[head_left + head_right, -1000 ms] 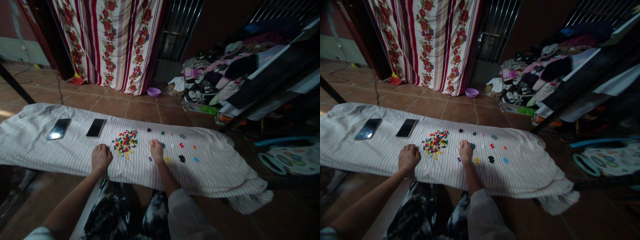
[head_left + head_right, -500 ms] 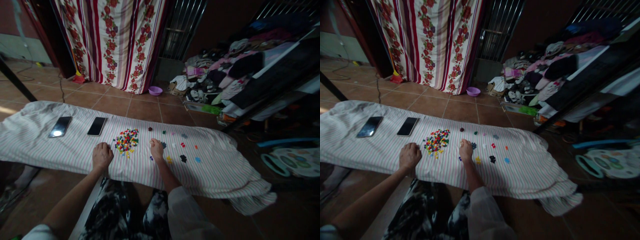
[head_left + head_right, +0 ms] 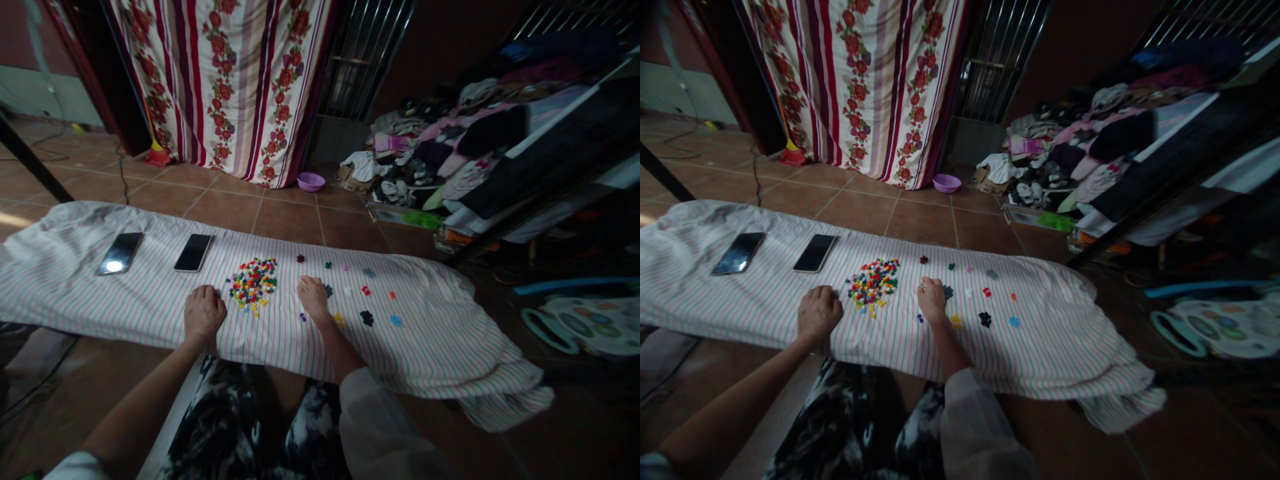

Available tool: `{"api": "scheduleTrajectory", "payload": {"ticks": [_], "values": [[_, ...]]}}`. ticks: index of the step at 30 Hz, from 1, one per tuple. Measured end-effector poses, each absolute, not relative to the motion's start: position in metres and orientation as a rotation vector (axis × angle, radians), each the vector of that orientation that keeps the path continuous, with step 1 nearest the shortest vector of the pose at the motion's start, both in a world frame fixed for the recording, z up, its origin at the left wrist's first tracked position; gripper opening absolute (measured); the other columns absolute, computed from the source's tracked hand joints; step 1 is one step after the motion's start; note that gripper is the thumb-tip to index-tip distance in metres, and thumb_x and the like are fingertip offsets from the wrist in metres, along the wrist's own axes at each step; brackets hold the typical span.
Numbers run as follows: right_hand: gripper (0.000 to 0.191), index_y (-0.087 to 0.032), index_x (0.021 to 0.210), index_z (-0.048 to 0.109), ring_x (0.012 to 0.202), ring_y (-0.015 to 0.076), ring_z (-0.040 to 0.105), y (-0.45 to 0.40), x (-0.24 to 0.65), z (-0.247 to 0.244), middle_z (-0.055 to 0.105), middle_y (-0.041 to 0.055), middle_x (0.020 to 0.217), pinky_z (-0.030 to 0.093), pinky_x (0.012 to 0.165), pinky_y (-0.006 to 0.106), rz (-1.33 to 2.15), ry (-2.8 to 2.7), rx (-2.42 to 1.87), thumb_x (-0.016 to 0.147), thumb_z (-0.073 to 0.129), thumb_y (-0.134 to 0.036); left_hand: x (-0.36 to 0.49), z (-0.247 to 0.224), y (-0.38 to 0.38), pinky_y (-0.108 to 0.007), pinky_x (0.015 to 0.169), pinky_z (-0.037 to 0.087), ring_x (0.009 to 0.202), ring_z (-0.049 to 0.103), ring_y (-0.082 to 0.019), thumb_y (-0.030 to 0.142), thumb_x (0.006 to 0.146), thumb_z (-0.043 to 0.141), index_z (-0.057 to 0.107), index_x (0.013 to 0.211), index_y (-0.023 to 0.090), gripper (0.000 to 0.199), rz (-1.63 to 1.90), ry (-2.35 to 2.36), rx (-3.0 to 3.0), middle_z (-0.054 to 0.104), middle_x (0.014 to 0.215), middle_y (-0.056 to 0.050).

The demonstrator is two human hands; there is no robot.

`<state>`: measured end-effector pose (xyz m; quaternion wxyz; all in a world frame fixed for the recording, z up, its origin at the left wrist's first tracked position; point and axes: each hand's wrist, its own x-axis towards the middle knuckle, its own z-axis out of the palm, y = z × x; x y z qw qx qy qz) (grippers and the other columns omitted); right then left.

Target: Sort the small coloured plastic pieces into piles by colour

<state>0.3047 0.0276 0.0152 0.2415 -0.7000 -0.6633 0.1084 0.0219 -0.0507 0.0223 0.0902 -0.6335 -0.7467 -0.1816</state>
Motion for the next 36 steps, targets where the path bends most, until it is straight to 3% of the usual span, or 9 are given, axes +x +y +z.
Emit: {"api": "scheduleTrajectory", "payload": {"ticks": [10, 18, 26, 36], "values": [[0.026, -0.018, 0.110, 0.072, 0.094, 0.0158, 0.063, 0.027, 0.308, 0.022, 0.066, 0.0086, 0.106, 0.043, 0.088, 0.024, 0.378, -1.947, -1.870, 0.091, 0.055, -0.021, 0.022, 0.023, -0.050, -0.039, 0.080, 0.040, 0.093, 0.056, -0.028, 0.022, 0.082, 0.047, 0.055, 0.086, 0.018, 0.010, -0.539, -2.214, -1.879, 0.063, 0.090, -0.012], [0.027, -0.020, 0.110, 0.072, 0.089, 0.0164, 0.061, 0.031, 0.304, 0.029, 0.066, 0.0069, 0.101, 0.044, 0.082, 0.024, 0.414, -2.009, -1.890, 0.084, 0.065, -0.027, 0.023, 0.024, -0.050, -0.038, 0.080, 0.040, 0.092, 0.057, -0.027, 0.023, 0.084, 0.046, 0.055, 0.086, 0.018, 0.010, -0.497, -2.221, -1.875, 0.062, 0.088, -0.011], [0.022, -0.022, 0.106, 0.072, 0.088, 0.0154, 0.062, 0.026, 0.301, 0.019, 0.066, 0.0067, 0.102, 0.044, 0.081, 0.024, 0.295, -1.936, -1.874, 0.092, 0.055, -0.024, 0.022, 0.021, -0.050, -0.039, 0.081, 0.041, 0.092, 0.056, -0.027, 0.022, 0.081, 0.048, 0.054, 0.086, 0.019, 0.008, -0.533, -2.219, -1.880, 0.061, 0.088, -0.011], [0.025, -0.023, 0.104, 0.073, 0.085, 0.0158, 0.062, 0.025, 0.303, 0.010, 0.065, 0.0059, 0.101, 0.045, 0.077, 0.026, 0.224, -1.924, -1.817, 0.090, 0.053, -0.025, 0.021, 0.019, -0.049, -0.040, 0.082, 0.040, 0.093, 0.055, -0.028, 0.023, 0.083, 0.046, 0.055, 0.086, 0.019, 0.010, -0.545, -2.216, -1.874, 0.061, 0.089, -0.012]]}}
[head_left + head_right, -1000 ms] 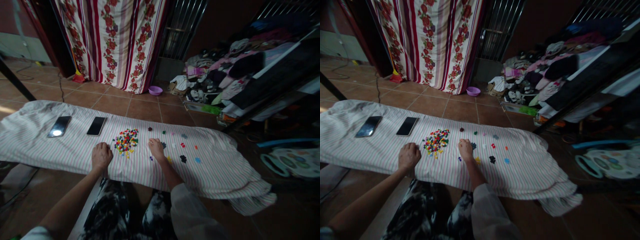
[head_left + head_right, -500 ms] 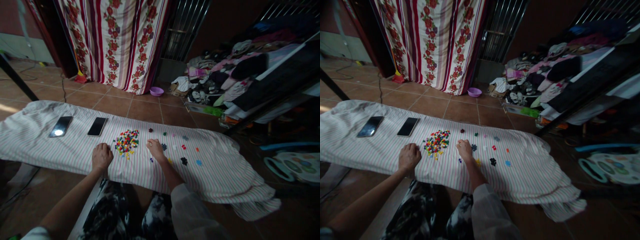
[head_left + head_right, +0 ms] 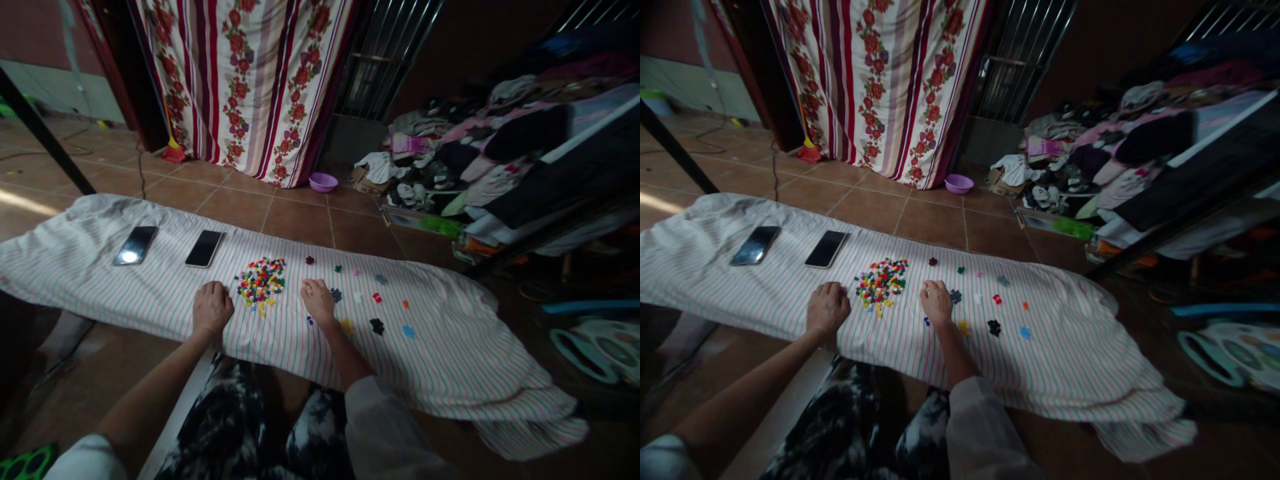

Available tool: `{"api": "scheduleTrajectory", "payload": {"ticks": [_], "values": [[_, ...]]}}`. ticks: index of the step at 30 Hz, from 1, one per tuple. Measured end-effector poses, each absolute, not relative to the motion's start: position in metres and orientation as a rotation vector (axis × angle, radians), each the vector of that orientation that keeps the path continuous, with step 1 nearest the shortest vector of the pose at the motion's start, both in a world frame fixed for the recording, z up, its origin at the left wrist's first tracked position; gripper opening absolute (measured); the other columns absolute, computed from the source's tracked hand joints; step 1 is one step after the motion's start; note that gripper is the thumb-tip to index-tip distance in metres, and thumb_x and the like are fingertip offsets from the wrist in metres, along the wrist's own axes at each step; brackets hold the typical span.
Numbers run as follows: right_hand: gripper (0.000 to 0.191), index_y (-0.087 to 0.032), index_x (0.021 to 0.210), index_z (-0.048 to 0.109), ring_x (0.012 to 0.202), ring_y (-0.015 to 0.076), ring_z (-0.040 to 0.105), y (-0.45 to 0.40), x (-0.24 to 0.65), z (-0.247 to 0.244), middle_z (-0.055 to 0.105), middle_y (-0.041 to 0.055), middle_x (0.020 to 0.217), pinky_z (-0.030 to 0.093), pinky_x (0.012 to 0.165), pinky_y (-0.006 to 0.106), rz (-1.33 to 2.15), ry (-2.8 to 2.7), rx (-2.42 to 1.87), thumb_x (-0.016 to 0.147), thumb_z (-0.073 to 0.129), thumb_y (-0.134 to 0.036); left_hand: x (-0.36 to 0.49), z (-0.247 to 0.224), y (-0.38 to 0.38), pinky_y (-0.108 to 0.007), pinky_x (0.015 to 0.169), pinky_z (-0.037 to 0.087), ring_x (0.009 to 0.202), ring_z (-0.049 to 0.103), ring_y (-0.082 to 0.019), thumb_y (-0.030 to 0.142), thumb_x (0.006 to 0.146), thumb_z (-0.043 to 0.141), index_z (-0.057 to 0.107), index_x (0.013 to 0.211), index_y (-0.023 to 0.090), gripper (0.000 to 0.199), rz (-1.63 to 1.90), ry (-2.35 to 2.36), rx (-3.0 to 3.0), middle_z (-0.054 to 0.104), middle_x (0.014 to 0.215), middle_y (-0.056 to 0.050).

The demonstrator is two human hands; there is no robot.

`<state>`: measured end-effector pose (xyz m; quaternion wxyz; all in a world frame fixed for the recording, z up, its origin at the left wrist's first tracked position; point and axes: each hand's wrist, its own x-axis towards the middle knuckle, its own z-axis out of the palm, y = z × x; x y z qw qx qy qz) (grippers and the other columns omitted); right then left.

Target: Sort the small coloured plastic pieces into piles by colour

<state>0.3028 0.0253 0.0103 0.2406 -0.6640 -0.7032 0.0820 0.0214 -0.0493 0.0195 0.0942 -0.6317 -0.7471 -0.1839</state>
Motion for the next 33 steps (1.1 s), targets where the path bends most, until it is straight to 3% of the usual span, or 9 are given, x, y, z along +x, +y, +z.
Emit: {"api": "scheduleTrajectory", "payload": {"ticks": [11, 17, 21, 27, 33], "values": [[0.026, -0.026, 0.103, 0.073, 0.078, 0.0134, 0.062, 0.029, 0.310, 0.010, 0.065, 0.0021, 0.102, 0.049, 0.073, 0.026, 0.461, -1.773, -1.800, 0.080, 0.062, -0.030, 0.021, 0.019, -0.050, -0.041, 0.083, 0.039, 0.093, 0.054, -0.028, 0.021, 0.082, 0.046, 0.056, 0.088, 0.019, 0.011, -0.573, -2.227, -1.876, 0.061, 0.091, -0.012], [0.039, -0.020, 0.116, 0.068, 0.077, 0.0161, 0.060, 0.023, 0.307, 0.016, 0.064, 0.0078, 0.106, 0.051, 0.078, 0.032, 0.450, -1.722, -1.689, 0.080, 0.059, -0.033, 0.021, 0.022, -0.051, -0.042, 0.084, 0.039, 0.093, 0.054, -0.029, 0.020, 0.081, 0.046, 0.057, 0.089, 0.018, 0.014, -0.597, -2.248, -1.889, 0.061, 0.091, -0.013], [0.034, -0.019, 0.113, 0.069, 0.078, 0.0164, 0.059, 0.015, 0.292, 0.024, 0.063, 0.0092, 0.104, 0.051, 0.081, 0.031, 0.381, -1.694, -1.585, 0.086, 0.052, -0.030, 0.021, 0.021, -0.051, -0.044, 0.084, 0.039, 0.094, 0.053, -0.030, 0.020, 0.080, 0.047, 0.058, 0.090, 0.017, 0.016, -0.614, -2.259, -1.899, 0.061, 0.092, -0.014], [0.027, -0.022, 0.100, 0.075, 0.089, 0.0162, 0.061, 0.004, 0.249, 0.029, 0.062, 0.0064, 0.100, 0.049, 0.086, 0.027, 0.426, -1.959, -1.483, 0.091, 0.049, -0.022, 0.021, 0.019, -0.050, -0.042, 0.084, 0.039, 0.095, 0.053, -0.029, 0.021, 0.083, 0.045, 0.057, 0.090, 0.017, 0.015, -0.594, -2.258, -1.892, 0.061, 0.093, -0.014], [0.031, -0.026, 0.107, 0.075, 0.106, 0.0208, 0.053, 0.006, 0.225, 0.030, 0.064, 0.0061, 0.107, 0.044, 0.094, 0.031, 0.349, -2.232, -1.419, 0.094, 0.049, -0.016, 0.022, 0.021, -0.051, -0.042, 0.084, 0.039, 0.095, 0.054, -0.029, 0.021, 0.083, 0.046, 0.056, 0.089, 0.018, 0.012, -0.581, -2.244, -1.882, 0.061, 0.092, -0.012]]}}
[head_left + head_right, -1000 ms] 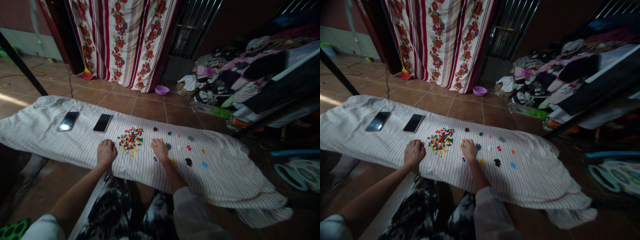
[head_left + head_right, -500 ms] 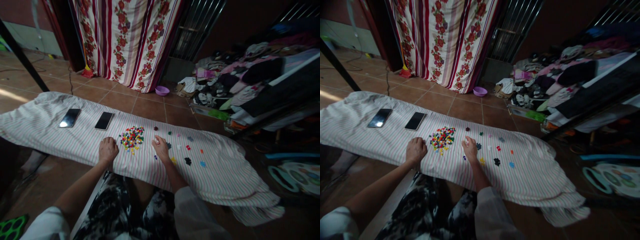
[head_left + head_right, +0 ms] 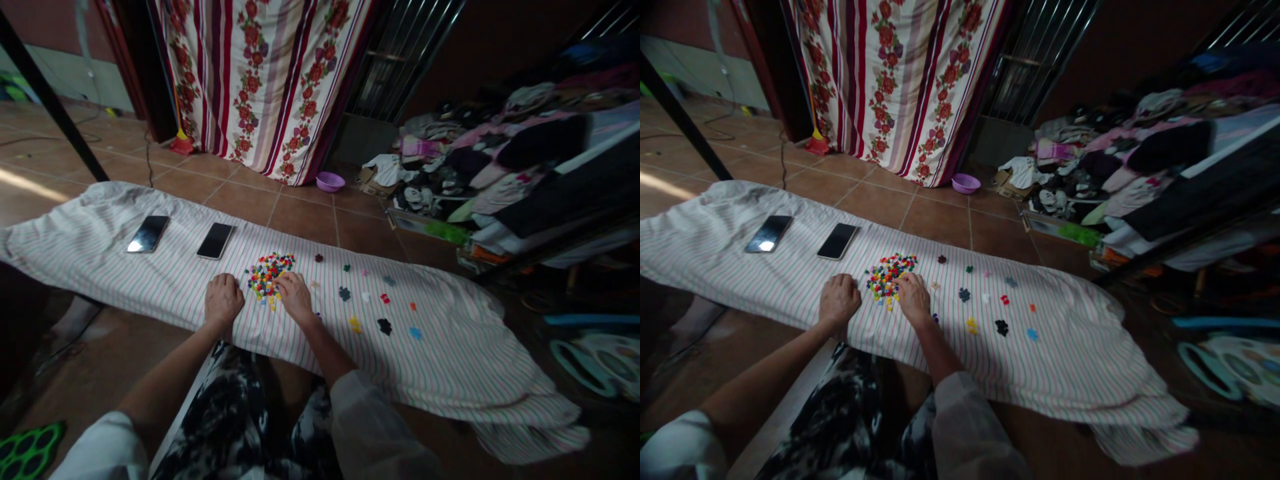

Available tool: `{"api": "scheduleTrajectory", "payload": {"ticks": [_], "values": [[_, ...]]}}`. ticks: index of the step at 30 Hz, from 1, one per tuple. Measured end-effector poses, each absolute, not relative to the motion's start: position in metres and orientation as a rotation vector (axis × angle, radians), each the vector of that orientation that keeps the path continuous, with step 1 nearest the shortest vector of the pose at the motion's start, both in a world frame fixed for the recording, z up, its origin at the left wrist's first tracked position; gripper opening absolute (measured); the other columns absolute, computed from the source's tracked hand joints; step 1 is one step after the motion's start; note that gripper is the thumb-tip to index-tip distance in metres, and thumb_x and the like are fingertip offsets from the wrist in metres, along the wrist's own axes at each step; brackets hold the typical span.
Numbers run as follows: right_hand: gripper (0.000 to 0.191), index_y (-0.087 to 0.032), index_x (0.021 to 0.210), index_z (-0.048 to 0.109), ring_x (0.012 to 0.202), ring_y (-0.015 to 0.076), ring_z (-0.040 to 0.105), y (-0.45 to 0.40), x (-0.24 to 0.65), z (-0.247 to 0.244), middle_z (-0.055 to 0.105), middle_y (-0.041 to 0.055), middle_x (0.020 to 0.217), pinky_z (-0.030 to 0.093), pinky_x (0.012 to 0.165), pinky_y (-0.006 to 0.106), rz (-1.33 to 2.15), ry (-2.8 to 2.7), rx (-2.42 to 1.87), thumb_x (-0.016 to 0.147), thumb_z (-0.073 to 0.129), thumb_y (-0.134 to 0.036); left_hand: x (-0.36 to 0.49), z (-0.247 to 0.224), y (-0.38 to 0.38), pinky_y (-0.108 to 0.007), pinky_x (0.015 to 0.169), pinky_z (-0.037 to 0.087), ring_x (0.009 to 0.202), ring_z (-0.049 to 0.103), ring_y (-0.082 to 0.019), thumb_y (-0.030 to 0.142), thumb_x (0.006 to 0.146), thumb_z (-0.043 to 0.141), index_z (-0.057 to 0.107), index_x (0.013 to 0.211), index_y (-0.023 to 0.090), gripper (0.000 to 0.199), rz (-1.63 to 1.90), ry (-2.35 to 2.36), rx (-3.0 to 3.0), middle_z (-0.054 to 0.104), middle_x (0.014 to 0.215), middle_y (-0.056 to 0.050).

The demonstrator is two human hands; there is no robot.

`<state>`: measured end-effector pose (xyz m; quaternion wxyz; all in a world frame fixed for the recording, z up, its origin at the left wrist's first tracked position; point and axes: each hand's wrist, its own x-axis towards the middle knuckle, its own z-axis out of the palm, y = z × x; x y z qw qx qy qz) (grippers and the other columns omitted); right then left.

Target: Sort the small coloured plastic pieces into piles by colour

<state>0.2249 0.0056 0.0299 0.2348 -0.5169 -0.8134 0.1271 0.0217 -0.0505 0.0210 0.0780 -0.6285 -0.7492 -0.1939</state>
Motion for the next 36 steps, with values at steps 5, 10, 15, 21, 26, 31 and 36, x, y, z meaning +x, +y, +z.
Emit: {"api": "scheduleTrajectory", "payload": {"ticks": [5, 10, 15, 21, 26, 31, 36], "values": [[0.026, -0.027, 0.103, 0.075, 0.104, 0.0229, 0.050, 0.009, 0.217, 0.031, 0.067, 0.0050, 0.104, 0.043, 0.093, 0.033, 0.331, -2.316, -1.466, 0.094, 0.052, -0.019, 0.021, 0.021, -0.050, -0.041, 0.084, 0.039, 0.094, 0.054, -0.029, 0.021, 0.082, 0.047, 0.056, 0.089, 0.019, 0.011, -0.582, -2.243, -1.885, 0.061, 0.092, -0.012], [0.023, -0.026, 0.105, 0.073, 0.104, 0.0231, 0.050, 0.008, 0.215, 0.032, 0.068, 0.0052, 0.104, 0.041, 0.092, 0.033, 0.293, -2.317, -1.518, 0.095, 0.052, -0.022, 0.021, 0.022, -0.050, -0.043, 0.085, 0.039, 0.095, 0.053, -0.030, 0.021, 0.081, 0.048, 0.057, 0.090, 0.018, 0.013, -0.597, -2.257, -1.900, 0.060, 0.092, -0.013], [0.019, -0.026, 0.100, 0.072, 0.103, 0.0226, 0.051, 0.008, 0.212, 0.037, 0.069, 0.0050, 0.104, 0.040, 0.090, 0.033, 0.278, -2.328, -1.579, 0.093, 0.055, -0.023, 0.021, 0.022, -0.051, -0.043, 0.085, 0.039, 0.096, 0.053, -0.030, 0.021, 0.081, 0.047, 0.057, 0.090, 0.018, 0.014, -0.610, -2.263, -1.903, 0.061, 0.093, -0.014], [0.013, -0.025, 0.092, 0.071, 0.101, 0.0217, 0.053, 0.008, 0.208, 0.042, 0.070, 0.0042, 0.100, 0.041, 0.088, 0.032, 0.293, -2.302, -1.627, 0.090, 0.059, -0.019, 0.022, 0.022, -0.051, -0.043, 0.085, 0.039, 0.095, 0.053, -0.030, 0.021, 0.082, 0.045, 0.057, 0.089, 0.018, 0.014, -0.609, -2.253, -1.897, 0.061, 0.093, -0.014], [0.013, -0.025, 0.090, 0.069, 0.099, 0.0209, 0.054, 0.006, 0.206, 0.042, 0.071, 0.0034, 0.099, 0.042, 0.085, 0.031, 0.317, -2.279, -1.616, 0.089, 0.059, -0.018, 0.022, 0.024, -0.051, -0.043, 0.084, 0.039, 0.094, 0.054, -0.029, 0.020, 0.081, 0.046, 0.057, 0.088, 0.018, 0.013, -0.593, -2.264, -1.899, 0.061, 0.092, -0.013], [0.019, -0.026, 0.098, 0.069, 0.101, 0.0197, 0.058, 0.006, 0.209, 0.037, 0.070, 0.0036, 0.102, 0.045, 0.089, 0.031, 0.355, -2.176, -1.477, 0.092, 0.053, -0.019, 0.022, 0.023, -0.051, -0.042, 0.084, 0.039, 0.094, 0.055, -0.029, 0.020, 0.081, 0.047, 0.056, 0.087, 0.019, 0.011, -0.603, -2.243, -1.888, 0.061, 0.090, -0.012], [0.026, -0.023, 0.104, 0.068, 0.089, 0.0146, 0.065, 0.003, 0.214, 0.030, 0.068, 0.0040, 0.106, 0.051, 0.083, 0.027, 0.554, -1.877, -1.411, 0.089, 0.049, -0.016, 0.022, 0.022, -0.051, -0.041, 0.083, 0.040, 0.094, 0.055, -0.029, 0.020, 0.081, 0.046, 0.056, 0.087, 0.018, 0.011, -0.595, -2.234, -1.894, 0.061, 0.090, -0.012]]}}
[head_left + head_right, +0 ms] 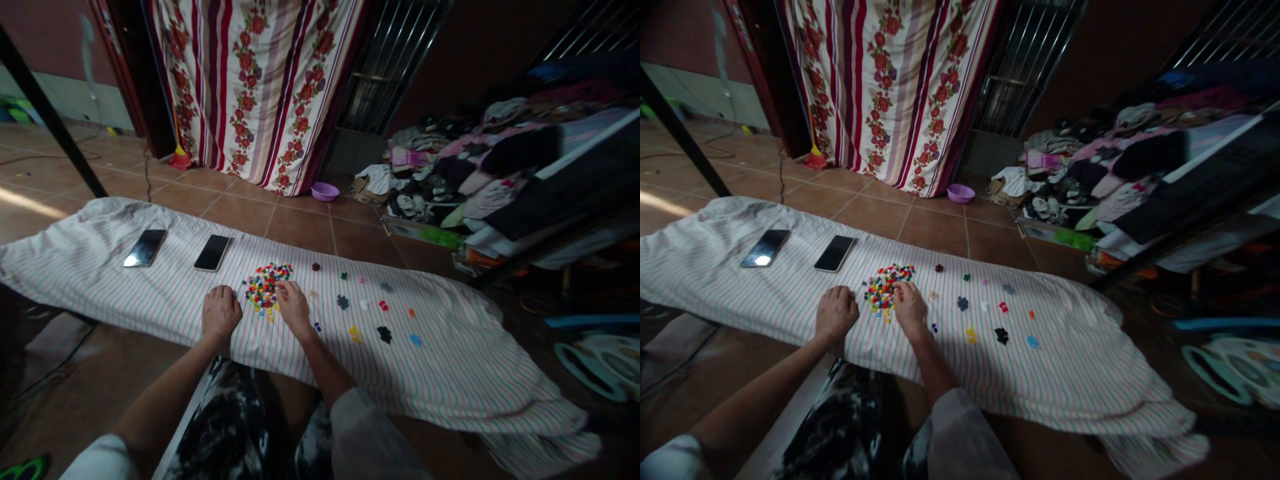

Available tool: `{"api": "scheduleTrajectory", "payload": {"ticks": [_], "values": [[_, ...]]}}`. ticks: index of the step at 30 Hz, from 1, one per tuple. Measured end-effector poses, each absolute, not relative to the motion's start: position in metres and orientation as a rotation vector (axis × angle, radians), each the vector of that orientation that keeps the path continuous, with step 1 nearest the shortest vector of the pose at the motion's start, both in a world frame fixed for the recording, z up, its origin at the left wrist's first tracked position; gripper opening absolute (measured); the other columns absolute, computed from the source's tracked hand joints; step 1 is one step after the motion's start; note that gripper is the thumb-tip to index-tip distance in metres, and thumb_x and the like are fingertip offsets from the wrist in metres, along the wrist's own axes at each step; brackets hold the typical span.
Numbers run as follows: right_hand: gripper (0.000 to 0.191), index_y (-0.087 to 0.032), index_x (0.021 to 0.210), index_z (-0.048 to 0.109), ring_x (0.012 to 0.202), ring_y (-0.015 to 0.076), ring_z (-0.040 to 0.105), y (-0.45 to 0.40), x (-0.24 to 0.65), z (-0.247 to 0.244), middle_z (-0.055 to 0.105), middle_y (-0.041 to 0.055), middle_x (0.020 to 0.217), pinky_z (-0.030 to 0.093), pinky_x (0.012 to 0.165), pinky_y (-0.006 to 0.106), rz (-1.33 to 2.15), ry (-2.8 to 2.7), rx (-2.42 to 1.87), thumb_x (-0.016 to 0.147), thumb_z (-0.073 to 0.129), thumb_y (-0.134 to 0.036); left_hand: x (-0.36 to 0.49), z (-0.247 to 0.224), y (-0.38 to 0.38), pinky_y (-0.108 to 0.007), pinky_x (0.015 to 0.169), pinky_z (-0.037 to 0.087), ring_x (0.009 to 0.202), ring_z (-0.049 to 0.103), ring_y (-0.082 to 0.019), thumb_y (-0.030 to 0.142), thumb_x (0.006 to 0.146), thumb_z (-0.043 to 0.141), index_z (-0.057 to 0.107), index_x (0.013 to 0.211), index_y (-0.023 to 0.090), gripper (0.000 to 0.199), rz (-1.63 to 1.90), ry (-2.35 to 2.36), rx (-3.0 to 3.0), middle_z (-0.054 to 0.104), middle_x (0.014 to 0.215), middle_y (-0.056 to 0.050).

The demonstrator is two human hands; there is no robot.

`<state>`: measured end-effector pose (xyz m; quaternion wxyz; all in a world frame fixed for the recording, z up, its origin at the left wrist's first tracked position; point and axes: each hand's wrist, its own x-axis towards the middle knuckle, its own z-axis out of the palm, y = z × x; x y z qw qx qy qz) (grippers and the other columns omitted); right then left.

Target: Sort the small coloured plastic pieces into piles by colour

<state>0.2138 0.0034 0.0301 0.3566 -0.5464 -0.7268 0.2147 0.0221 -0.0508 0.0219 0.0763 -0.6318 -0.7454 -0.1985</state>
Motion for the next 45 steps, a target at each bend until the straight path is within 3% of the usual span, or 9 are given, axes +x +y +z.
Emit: {"api": "scheduleTrajectory", "payload": {"ticks": [9, 17, 28, 45], "values": [[0.020, -0.022, 0.091, 0.071, 0.090, 0.0157, 0.067, -0.003, 0.245, 0.027, 0.070, 0.0050, 0.097, 0.054, 0.085, 0.027, 0.605, -1.668, -1.444, 0.084, 0.052, -0.020, 0.023, 0.023, -0.052, -0.040, 0.084, 0.040, 0.095, 0.056, -0.028, 0.022, 0.083, 0.046, 0.055, 0.087, 0.018, 0.011, -0.552, -2.221, -1.879, 0.062, 0.091, -0.012], [0.019, -0.020, 0.090, 0.069, 0.083, 0.0176, 0.069, 0.005, 0.313, 0.016, 0.070, 0.0057, 0.095, 0.055, 0.081, 0.032, 0.556, -1.466, -1.563, 0.080, 0.057, -0.031, 0.022, 0.022, -0.052, -0.040, 0.081, 0.040, 0.092, 0.057, -0.028, 0.023, 0.085, 0.044, 0.056, 0.086, 0.017, 0.014, -0.519, -2.203, -1.874, 0.063, 0.090, -0.012], [0.016, -0.025, 0.094, 0.065, 0.082, 0.0173, 0.070, -0.005, 0.325, -0.003, 0.073, 0.0017, 0.090, 0.055, 0.079, 0.031, 0.632, -1.469, -1.635, 0.080, 0.056, -0.027, 0.021, 0.021, -0.052, -0.039, 0.080, 0.040, 0.093, 0.058, -0.028, 0.025, 0.084, 0.045, 0.057, 0.087, 0.017, 0.014, -0.518, -2.192, -1.887, 0.064, 0.090, -0.012], [0.021, -0.022, 0.096, 0.067, 0.083, 0.0147, 0.065, 0.009, 0.304, 0.000, 0.071, 0.0025, 0.089, 0.050, 0.080, 0.026, 0.422, -1.649, -1.760, 0.085, 0.051, -0.015, 0.022, 0.022, -0.051, -0.038, 0.079, 0.038, 0.092, 0.057, -0.027, 0.026, 0.085, 0.042, 0.057, 0.086, 0.017, 0.017, -0.466, -2.200, -1.868, 0.063, 0.089, -0.013]]}}
